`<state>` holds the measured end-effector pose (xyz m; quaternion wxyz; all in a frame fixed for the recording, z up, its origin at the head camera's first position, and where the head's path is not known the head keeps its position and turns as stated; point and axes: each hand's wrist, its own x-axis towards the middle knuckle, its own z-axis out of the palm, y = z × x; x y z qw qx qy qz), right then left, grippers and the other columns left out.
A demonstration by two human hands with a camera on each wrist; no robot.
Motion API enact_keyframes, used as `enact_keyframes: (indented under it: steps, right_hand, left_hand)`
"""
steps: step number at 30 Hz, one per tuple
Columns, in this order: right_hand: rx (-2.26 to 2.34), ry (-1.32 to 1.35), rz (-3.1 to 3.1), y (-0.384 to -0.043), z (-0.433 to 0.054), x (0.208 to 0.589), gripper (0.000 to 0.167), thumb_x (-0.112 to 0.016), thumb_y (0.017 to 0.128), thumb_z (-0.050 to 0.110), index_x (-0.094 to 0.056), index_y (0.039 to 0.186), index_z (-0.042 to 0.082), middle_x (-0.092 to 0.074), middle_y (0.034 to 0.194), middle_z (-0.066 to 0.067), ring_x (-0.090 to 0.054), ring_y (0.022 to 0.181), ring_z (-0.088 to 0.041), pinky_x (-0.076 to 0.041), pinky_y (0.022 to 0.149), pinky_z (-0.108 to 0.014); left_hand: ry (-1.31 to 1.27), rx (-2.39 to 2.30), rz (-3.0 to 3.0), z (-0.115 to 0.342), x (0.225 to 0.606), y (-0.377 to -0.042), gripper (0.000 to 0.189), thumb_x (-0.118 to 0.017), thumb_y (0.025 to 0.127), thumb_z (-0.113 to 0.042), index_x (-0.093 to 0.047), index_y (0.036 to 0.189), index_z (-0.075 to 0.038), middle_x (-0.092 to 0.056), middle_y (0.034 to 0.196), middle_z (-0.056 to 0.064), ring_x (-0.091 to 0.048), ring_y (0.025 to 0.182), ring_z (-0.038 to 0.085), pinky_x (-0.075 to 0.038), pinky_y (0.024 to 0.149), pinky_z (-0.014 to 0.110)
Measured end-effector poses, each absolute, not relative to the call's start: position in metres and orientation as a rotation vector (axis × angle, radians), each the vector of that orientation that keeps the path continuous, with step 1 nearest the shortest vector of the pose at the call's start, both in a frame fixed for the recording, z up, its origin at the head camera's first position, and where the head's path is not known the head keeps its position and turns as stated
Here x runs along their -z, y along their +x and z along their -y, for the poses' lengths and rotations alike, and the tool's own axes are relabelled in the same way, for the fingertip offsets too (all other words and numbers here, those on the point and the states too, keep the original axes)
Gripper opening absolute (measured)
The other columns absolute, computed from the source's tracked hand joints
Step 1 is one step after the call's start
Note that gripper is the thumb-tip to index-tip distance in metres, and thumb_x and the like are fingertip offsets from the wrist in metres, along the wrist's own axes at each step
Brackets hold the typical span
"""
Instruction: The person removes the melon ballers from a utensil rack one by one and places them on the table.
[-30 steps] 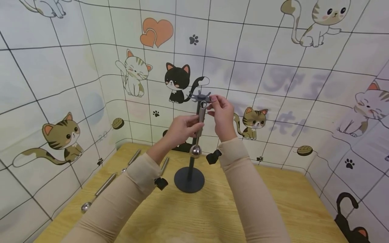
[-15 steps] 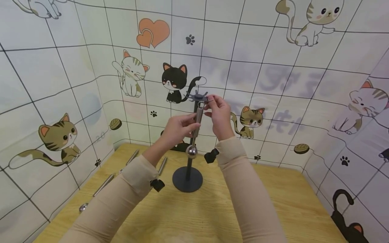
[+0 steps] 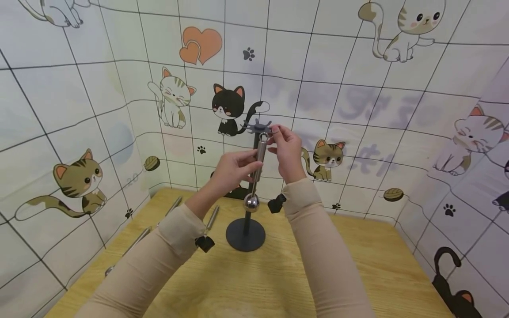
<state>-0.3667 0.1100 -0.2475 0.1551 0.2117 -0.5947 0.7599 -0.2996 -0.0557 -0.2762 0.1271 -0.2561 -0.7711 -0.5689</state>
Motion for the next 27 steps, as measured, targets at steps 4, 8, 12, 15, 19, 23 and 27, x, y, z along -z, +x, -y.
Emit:
enact_keyframes:
  steps: [4,8,12,15,19,23,27]
  right_hand:
    - [-2.166,0.605,1.717,-0.367,-0.112,0.249,0.03,-0.062,0.101,0.033,-0.071,0.112,0.007,-0.064,0.096,-0.004,-0.059,0.087,-0.017,-0.058,0.073,-0.029]
    - [-2.173,0.597,1.711,-0.369,-0.113,0.248,0.027,-0.062,0.101,0.032,-0.072,0.112,0.008,-0.065,0.096,-0.002,-0.06,0.085,-0.015,-0.057,0.069,-0.027]
    - [-2.182,0.581,1.718,-0.369,-0.113,0.248,0.025,-0.063,0.101,0.031,-0.073,0.11,0.01,-0.067,0.093,-0.003,-0.061,0.081,-0.015,-0.056,0.065,-0.024]
    - [-2.164,0.564,1.747,-0.368,-0.113,0.247,0.025,-0.063,0.101,0.032,-0.072,0.11,0.01,-0.067,0.093,-0.002,-0.061,0.081,-0.015,-0.056,0.065,-0.023]
    - [-2.162,0.556,1.758,-0.366,-0.113,0.247,0.027,-0.063,0.101,0.033,-0.072,0.111,0.009,-0.067,0.094,-0.002,-0.06,0.082,-0.015,-0.057,0.066,-0.024]
    - [-2.171,0.564,1.759,-0.365,-0.114,0.247,0.027,-0.063,0.1,0.033,-0.072,0.111,0.01,-0.067,0.095,-0.002,-0.06,0.083,-0.015,-0.057,0.066,-0.023]
    - [-2.174,0.561,1.758,-0.363,-0.114,0.246,0.026,-0.063,0.1,0.032,-0.072,0.111,0.01,-0.067,0.094,-0.002,-0.06,0.083,-0.014,-0.057,0.066,-0.022]
  left_hand:
    - [-0.762,1.641,2.239,0.056,0.276,-0.298,0.044,-0.07,0.098,-0.023,-0.063,0.14,-0.012,-0.075,0.105,0.006,-0.072,0.09,0.014,-0.061,0.066,0.03]
    - [-0.78,1.646,2.242,0.058,0.281,-0.297,0.044,-0.07,0.099,-0.024,-0.063,0.14,-0.012,-0.075,0.106,0.006,-0.072,0.09,0.014,-0.062,0.067,0.031]
    - [-0.76,1.644,2.264,0.064,0.289,-0.296,0.044,-0.07,0.098,-0.024,-0.063,0.14,-0.011,-0.075,0.108,0.006,-0.073,0.087,0.015,-0.061,0.067,0.03]
    - [-0.733,1.671,2.274,0.069,0.296,-0.296,0.046,-0.07,0.098,-0.024,-0.062,0.141,-0.011,-0.075,0.109,0.007,-0.073,0.089,0.016,-0.062,0.068,0.031]
    - [-0.715,1.742,2.268,0.075,0.303,-0.297,0.048,-0.071,0.098,-0.024,-0.06,0.143,-0.011,-0.075,0.112,0.008,-0.072,0.099,0.018,-0.062,0.069,0.037]
    - [-0.691,1.788,2.268,0.079,0.308,-0.297,0.047,-0.071,0.098,-0.023,-0.061,0.143,-0.014,-0.074,0.113,0.006,-0.071,0.103,0.019,-0.063,0.07,0.037]
    - [-0.661,1.815,2.281,0.084,0.313,-0.297,0.047,-0.072,0.097,-0.025,-0.062,0.142,-0.017,-0.074,0.111,0.005,-0.071,0.1,0.018,-0.062,0.069,0.035]
